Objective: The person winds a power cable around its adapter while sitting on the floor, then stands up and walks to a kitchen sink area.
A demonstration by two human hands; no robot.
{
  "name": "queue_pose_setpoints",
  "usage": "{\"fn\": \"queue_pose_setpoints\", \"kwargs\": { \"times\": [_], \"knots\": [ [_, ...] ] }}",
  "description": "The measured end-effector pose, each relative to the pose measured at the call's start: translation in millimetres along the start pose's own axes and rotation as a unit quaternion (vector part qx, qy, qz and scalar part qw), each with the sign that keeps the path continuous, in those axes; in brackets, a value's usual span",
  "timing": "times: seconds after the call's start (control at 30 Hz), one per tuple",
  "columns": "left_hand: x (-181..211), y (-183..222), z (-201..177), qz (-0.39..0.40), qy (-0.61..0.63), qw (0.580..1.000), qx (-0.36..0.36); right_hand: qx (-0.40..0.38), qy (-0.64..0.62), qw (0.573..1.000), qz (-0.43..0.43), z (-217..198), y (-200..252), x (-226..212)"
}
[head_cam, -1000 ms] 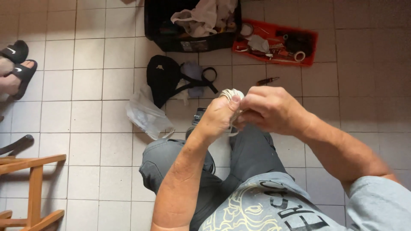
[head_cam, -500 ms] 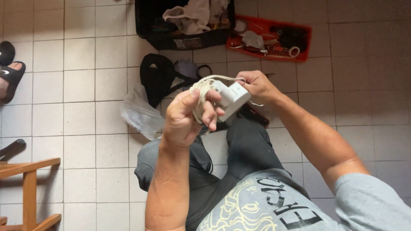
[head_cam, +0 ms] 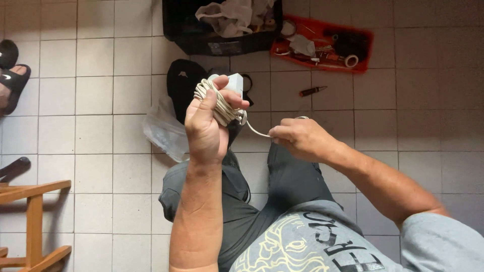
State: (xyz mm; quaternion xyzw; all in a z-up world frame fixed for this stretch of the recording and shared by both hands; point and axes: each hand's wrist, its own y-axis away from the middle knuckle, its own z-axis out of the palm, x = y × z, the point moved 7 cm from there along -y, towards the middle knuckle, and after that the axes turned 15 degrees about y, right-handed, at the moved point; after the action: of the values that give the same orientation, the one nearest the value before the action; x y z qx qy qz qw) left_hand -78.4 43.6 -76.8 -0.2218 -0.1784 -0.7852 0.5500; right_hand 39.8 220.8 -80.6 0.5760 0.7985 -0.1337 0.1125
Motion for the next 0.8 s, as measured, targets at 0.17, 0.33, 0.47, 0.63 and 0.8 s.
{"fn": "queue_pose_setpoints", "kwargs": {
  "times": [0.17, 0.33, 0.47, 0.63, 0.8],
  "knots": [
    [-19, 9, 14, -0.038, -0.023, 0.999, -0.001, -0.030, -0.036, 0.997, -0.063, -48, 10, -34],
    [-37, 27, 51, -0.123, -0.073, 0.989, -0.031, -0.083, -0.141, 0.982, -0.095, -75, 10, -58],
    [-60, 38, 62, -0.219, -0.228, 0.947, -0.060, -0.014, -0.154, 0.987, -0.051, -104, 1, -40],
    [-72, 55, 75, -0.305, -0.326, 0.889, -0.097, 0.084, -0.100, 0.991, -0.013, -118, -7, 3],
    [-70, 66, 79, -0.342, -0.130, 0.924, -0.111, 0.076, -0.191, 0.978, 0.024, -88, -23, 46]
  ]
}}
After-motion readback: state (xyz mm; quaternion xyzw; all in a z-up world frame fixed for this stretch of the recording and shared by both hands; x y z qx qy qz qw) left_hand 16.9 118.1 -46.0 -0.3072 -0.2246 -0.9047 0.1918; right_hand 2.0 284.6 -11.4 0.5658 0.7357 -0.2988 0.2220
